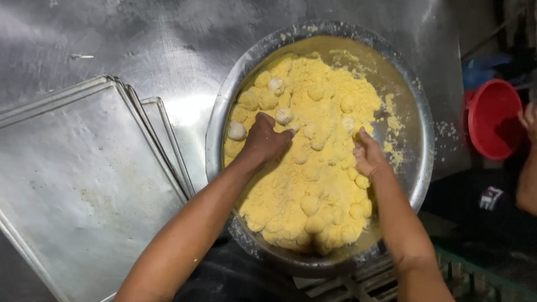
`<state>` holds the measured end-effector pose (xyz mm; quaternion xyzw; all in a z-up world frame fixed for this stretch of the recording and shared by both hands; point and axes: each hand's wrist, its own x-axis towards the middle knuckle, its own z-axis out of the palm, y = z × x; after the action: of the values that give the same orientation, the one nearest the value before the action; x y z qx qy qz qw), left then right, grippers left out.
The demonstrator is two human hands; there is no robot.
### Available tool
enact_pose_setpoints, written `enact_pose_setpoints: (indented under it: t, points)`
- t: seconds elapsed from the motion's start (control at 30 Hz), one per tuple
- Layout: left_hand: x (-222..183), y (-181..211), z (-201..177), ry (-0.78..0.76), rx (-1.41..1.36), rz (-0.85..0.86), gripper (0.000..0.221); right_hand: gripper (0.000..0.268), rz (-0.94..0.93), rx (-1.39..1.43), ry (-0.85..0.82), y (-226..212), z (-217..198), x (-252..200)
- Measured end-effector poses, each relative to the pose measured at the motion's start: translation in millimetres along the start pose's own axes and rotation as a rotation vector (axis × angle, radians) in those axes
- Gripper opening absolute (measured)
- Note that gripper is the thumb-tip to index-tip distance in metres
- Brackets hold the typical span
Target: The person is coating small balls of dough with yellow cornmeal and placing them onto a baking tray.
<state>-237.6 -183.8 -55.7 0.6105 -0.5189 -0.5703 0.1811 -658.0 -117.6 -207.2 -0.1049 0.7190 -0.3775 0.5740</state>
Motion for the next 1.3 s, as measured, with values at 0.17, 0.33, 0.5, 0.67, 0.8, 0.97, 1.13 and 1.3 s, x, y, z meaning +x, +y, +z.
enact_pose_setpoints:
  t: [0.17,0.33,0.5,0.67,0.8,0.97,1.13,1.3]
  points:
    - [5.8,10.5,11.9,-0.087,-0.025,0.131,0.080,0.078,0.036,0.203,-0.095,-28.5,78.9,-65.7]
    - [-11.3,66.2,18.8,-0.184,0.388,0.001,0.102,0.091,-0.094,0.490,-0.370,-8.0,108.6,-69.9]
    - [31.6,59.0,34.7,-0.231,0.140,0.113,0.102,0.092,-0.169,0.656,-0.275,-39.0,116.7,-105.3]
    - [25.6,52.9,7.7,-0.114,-0.178,0.348,0.095,0.095,-0.319,0.431,-0.275,-65.2,69.9,-126.0]
    - [-21.6,30.1,-27.2,-0.038,0.074,0.354,0.063,0.047,-0.415,-0.507,0.295,-5.1,-13.2,-95.0]
    - [-56.1,3.6,-31.5,-0.114,0.396,0.322,0.052,0.037,-0.301,-0.382,0.257,20.8,16.2,-109.6]
    - [-32.2,-14.4,-10.6,-0.159,0.370,0.332,0.055,0.056,0.098,0.018,0.144,11.2,4.1,-76.5]
    - [-37.1,18.9,-16.7,-0.214,0.330,0.161,0.057,0.070,0.121,0.075,-0.142,22.3,-21.9,-18.0]
